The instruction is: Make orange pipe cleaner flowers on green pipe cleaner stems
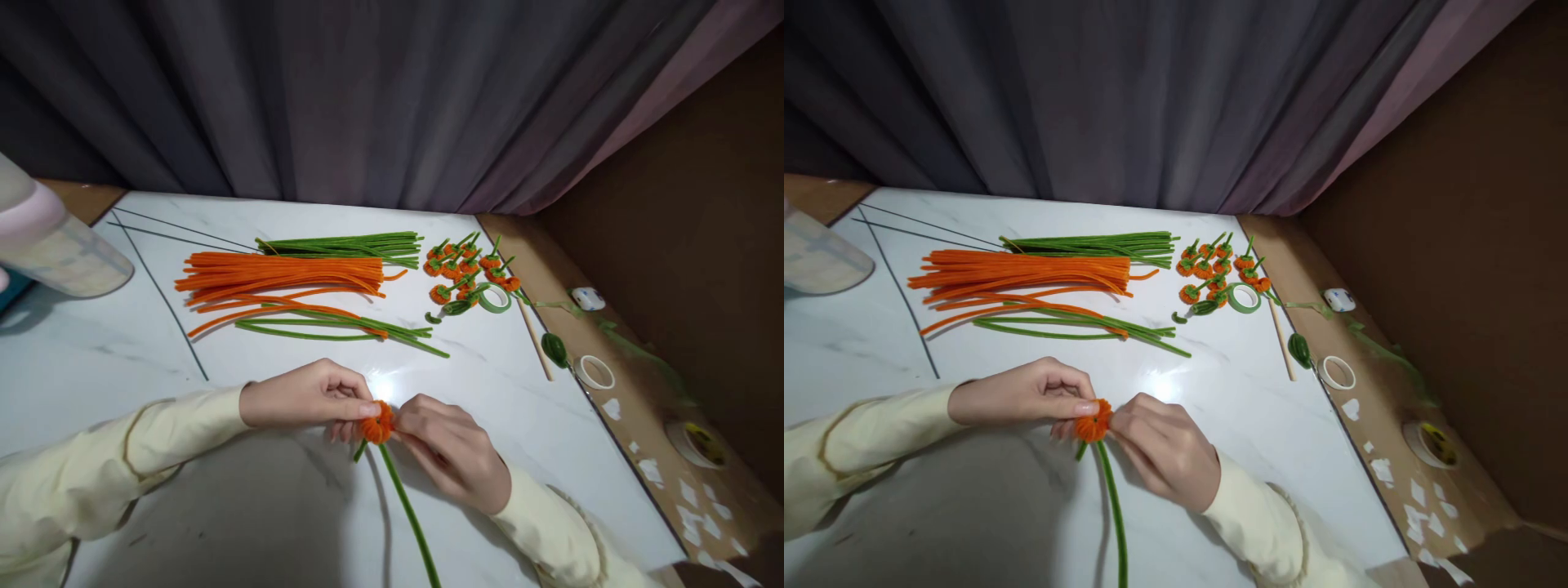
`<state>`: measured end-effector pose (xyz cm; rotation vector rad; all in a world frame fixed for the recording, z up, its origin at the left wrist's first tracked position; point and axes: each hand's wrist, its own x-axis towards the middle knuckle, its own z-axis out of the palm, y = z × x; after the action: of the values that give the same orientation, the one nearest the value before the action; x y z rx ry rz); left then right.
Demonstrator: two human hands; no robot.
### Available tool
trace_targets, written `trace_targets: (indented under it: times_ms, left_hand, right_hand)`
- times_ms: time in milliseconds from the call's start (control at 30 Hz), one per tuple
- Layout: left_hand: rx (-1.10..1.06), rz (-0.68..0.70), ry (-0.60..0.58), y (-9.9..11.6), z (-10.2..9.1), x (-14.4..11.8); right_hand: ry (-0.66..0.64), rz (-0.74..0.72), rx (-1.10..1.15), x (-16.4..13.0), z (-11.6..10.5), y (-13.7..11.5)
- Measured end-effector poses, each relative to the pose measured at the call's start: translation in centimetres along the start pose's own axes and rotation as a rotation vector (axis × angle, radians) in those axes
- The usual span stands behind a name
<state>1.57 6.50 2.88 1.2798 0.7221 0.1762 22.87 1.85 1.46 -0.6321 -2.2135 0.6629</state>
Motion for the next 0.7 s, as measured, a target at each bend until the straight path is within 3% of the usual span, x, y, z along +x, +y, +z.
trace_targets:
  times_ms: [100,167,300,433,600,700]
  left_hand:
    - [0.016,0.009,0.004,0.2,-0.3,-0.2]
    - [0.131,0.074,0.073,0.2,-0.2,-0.4]
    - [0.547,0.39,0.251,-0.5,0.7,-0.7]
    - [0.748,0.665,0.308,-1.3,1.3,-0.7]
    - [0.782,0.736,0.318,-1.0,1.2,-0.7]
    - [0.776,0.729,0.302,-0.9,1.2,-0.8]
  right_hand:
    - [0.018,0.016,-0.013,-0.1,-0.2,0.1]
    - [0.041,0.029,-0.021,-0.1,-0.3,0.1]
    - [0.077,0.034,-0.01,-0.1,-0.3,0.1]
    - [0.078,0.055,0.051,0.1,-0.4,-0.2]
    - [0.057,0.235,0.209,0.1,-0.9,-0.6]
    - [0.051,0.256,0.123,0.1,-0.7,-0.4]
